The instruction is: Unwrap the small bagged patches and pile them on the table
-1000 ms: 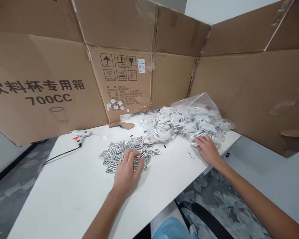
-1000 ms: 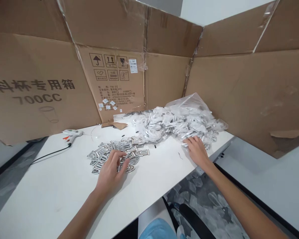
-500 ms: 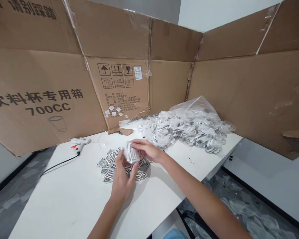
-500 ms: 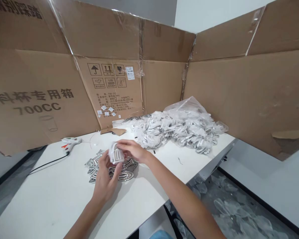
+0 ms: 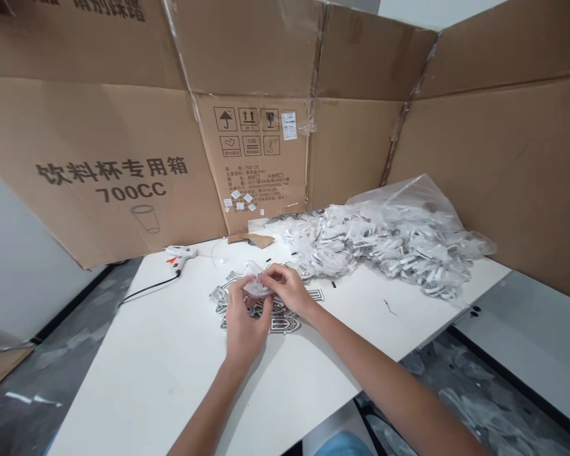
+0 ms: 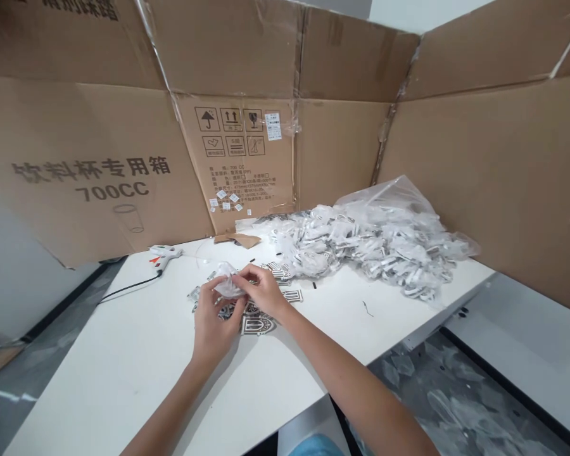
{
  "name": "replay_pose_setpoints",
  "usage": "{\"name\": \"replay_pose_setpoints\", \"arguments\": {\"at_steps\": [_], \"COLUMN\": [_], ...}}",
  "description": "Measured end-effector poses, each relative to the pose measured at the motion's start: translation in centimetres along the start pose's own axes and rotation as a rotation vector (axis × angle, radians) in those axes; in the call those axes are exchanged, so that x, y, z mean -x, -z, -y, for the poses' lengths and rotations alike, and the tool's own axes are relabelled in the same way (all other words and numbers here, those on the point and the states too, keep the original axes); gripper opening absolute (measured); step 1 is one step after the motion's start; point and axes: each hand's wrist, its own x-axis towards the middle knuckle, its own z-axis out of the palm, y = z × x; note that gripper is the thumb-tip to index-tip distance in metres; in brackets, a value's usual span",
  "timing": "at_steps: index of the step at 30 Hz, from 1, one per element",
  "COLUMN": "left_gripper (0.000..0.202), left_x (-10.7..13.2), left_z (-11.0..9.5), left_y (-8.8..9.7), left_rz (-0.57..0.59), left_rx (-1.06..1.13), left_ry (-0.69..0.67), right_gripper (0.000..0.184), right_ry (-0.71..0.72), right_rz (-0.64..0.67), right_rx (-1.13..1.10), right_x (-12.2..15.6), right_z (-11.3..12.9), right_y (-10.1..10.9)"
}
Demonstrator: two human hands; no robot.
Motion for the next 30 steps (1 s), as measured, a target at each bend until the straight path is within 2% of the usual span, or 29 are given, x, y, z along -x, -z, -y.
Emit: {"name": "replay_pose_setpoints", "arguments": {"at_steps": [5, 11, 15, 20, 25, 27, 30], "left_gripper": [0.046, 0.063, 0.077, 0.068, 0.066, 0.072, 0.072], "left_x": [-0.1, -0.8, -1.0, -0.9, -0.8, -0.8, -0.9], "left_z": [0.1, -0.3, -0.5, -0.8, -0.8, -0.7, -0.4], "left_y": [0.2, -0.2, -0.2, -0.1, -0.2, -0.2, -0.3], "left_rz": [0.017, 0.001, 0.034, 0.097, 0.133, 0.145, 0.15], "left_rx": [0.048, 0.15, 0.208, 0.043, -0.063, -0.072, -0.119], "left_ry": [0.079, 0.172, 0.226, 0.22, 0.152, 0.14, 0.081], "right_gripper": [0.043, 0.045, 0.045, 0.044, 0.043, 0.044, 0.049], "right_ry": [-0.009, 0.011, 0.169, 0.237, 0.29, 0.276, 0.257], "right_rz": [-0.009, -0.06, -0.238, -0.333, -0.281, -0.319, -0.266], "right_rx": [0.047, 0.101, 0.209, 0.332, 0.542, 0.572, 0.59], "right_x": [0.1, -0.3, -0.8, -1.0, -0.8, -0.7, -0.6], "right_z": [-0.4, -0.4, 0.6, 1.5, 1.7, 1.7, 1.7], "right_y": [-0.4, -0.1, 0.5, 1.7, 1.9, 1.8, 1.6]}}
